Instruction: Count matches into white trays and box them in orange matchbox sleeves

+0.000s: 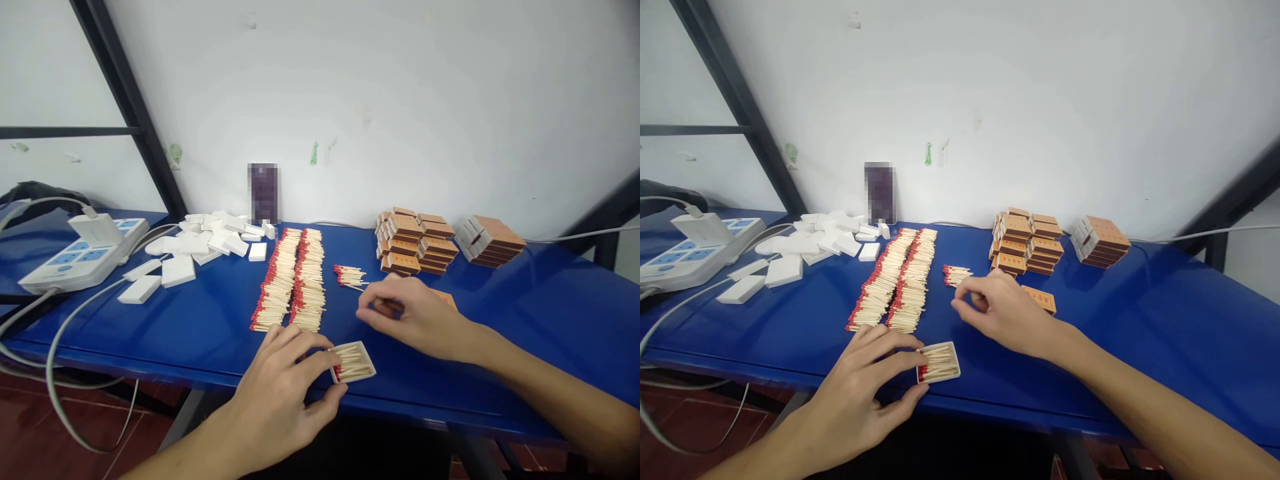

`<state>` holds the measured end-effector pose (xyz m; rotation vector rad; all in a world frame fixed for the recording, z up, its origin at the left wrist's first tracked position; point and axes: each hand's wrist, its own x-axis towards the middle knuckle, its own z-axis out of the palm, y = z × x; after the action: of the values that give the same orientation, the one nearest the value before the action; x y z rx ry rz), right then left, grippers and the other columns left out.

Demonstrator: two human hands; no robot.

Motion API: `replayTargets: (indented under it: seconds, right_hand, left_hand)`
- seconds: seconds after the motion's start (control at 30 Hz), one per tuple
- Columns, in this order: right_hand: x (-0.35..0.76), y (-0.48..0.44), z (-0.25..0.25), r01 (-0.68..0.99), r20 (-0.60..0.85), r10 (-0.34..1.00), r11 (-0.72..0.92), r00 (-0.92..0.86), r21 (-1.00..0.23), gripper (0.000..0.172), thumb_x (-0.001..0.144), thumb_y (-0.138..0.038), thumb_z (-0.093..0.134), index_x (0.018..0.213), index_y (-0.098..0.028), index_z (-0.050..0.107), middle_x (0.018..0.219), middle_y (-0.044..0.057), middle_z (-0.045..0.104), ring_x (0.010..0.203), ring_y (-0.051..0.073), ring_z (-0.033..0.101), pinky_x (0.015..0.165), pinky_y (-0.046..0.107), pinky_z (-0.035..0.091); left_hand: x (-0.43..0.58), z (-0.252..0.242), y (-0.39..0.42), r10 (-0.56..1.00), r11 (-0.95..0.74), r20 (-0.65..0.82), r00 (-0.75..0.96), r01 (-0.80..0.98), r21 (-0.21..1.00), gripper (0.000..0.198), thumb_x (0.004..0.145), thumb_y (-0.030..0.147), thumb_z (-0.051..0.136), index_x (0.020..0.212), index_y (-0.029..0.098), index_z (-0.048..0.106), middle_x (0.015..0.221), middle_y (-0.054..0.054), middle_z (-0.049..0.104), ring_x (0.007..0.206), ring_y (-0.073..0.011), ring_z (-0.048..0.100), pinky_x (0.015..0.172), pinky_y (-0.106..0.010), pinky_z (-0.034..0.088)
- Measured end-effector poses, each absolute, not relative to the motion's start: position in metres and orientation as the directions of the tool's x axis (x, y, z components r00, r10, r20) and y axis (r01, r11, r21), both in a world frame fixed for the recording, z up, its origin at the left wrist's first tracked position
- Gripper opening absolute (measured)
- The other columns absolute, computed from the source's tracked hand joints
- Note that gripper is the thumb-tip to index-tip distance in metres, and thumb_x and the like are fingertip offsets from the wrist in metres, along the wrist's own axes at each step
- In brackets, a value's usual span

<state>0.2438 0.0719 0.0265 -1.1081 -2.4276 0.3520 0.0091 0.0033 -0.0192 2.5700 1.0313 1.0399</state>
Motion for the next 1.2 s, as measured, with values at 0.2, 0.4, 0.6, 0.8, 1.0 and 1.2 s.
replayTargets:
  seconds: [0.2,0.4,0.6,0.8,1.0,1.2]
  right_hand:
    - [0.253,0.103,0.007,0.843,0.325,0.867,0.468,-0.379,-0.266,0.018,0.089,-0.032,0.056,0.090,-0.018,0.067,0.050,-0.006,0.043,0.046,0.013,0.041,0.052,0.026,0.029]
    - [0.252,0.112,0.000,0.817,0.284,0.827,0.545,-0.486,-0.189,0.017,0.092,-0.026,0.052,0.089,-0.019,0.067,0.068,0.001,0.057,0.060,0.014,0.049,0.059,0.026,0.034]
    - [0.259,0.111,0.000,0.787,0.269,0.802,0.587,-0.534,-0.188,0.017,0.095,-0.026,0.047,0.089,-0.020,0.062,0.076,0.002,0.060,0.065,0.015,0.052,0.062,0.027,0.037]
    - [0.263,0.113,0.002,0.742,0.252,0.766,0.639,-0.591,-0.202,0.018,0.098,-0.025,0.045,0.094,-0.020,0.061,0.087,0.005,0.063,0.074,0.017,0.056,0.069,0.029,0.039]
    - [0.263,0.115,0.002,0.760,0.237,0.780,0.622,-0.579,-0.189,0.019,0.098,-0.028,0.047,0.103,-0.020,0.064,0.087,0.004,0.062,0.074,0.017,0.055,0.069,0.029,0.039]
    - [0.260,0.114,0.004,0.752,0.215,0.780,0.624,-0.587,-0.213,0.021,0.098,-0.027,0.043,0.093,-0.020,0.063,0.086,0.004,0.063,0.073,0.016,0.054,0.069,0.029,0.039]
  left_hand:
    - [0.008,-0.017,0.002,0.649,-0.758,0.530,0.546,0.528,0.383,0.022,0.090,0.016,0.063,0.111,0.023,0.062,0.105,-0.002,0.067,0.094,-0.0212,0.057,0.085,-0.038,0.043]
    - [0.008,-0.015,0.002,0.644,-0.762,0.530,0.552,0.525,0.379,0.022,0.090,0.016,0.062,0.111,0.023,0.062,0.105,-0.002,0.067,0.092,-0.0215,0.058,0.084,-0.038,0.043]
    - [0.008,-0.016,0.003,0.665,-0.746,0.505,0.550,0.522,0.414,0.022,0.090,0.016,0.064,0.110,0.024,0.062,0.106,-0.001,0.067,0.093,-0.0207,0.059,0.086,-0.038,0.041]
    - [0.007,-0.015,0.003,0.667,-0.745,0.499,0.554,0.519,0.419,0.022,0.090,0.016,0.064,0.110,0.024,0.062,0.106,0.000,0.067,0.093,-0.0201,0.058,0.086,-0.037,0.039]
    - [0.007,-0.015,0.002,0.667,-0.745,0.504,0.548,0.510,0.430,0.021,0.089,0.016,0.065,0.109,0.024,0.063,0.106,0.000,0.067,0.093,-0.0196,0.059,0.086,-0.036,0.038]
    - [0.007,-0.014,0.003,0.664,-0.747,0.509,0.547,0.508,0.429,0.022,0.089,0.015,0.066,0.109,0.024,0.063,0.106,0.000,0.068,0.093,-0.0197,0.059,0.085,-0.036,0.039]
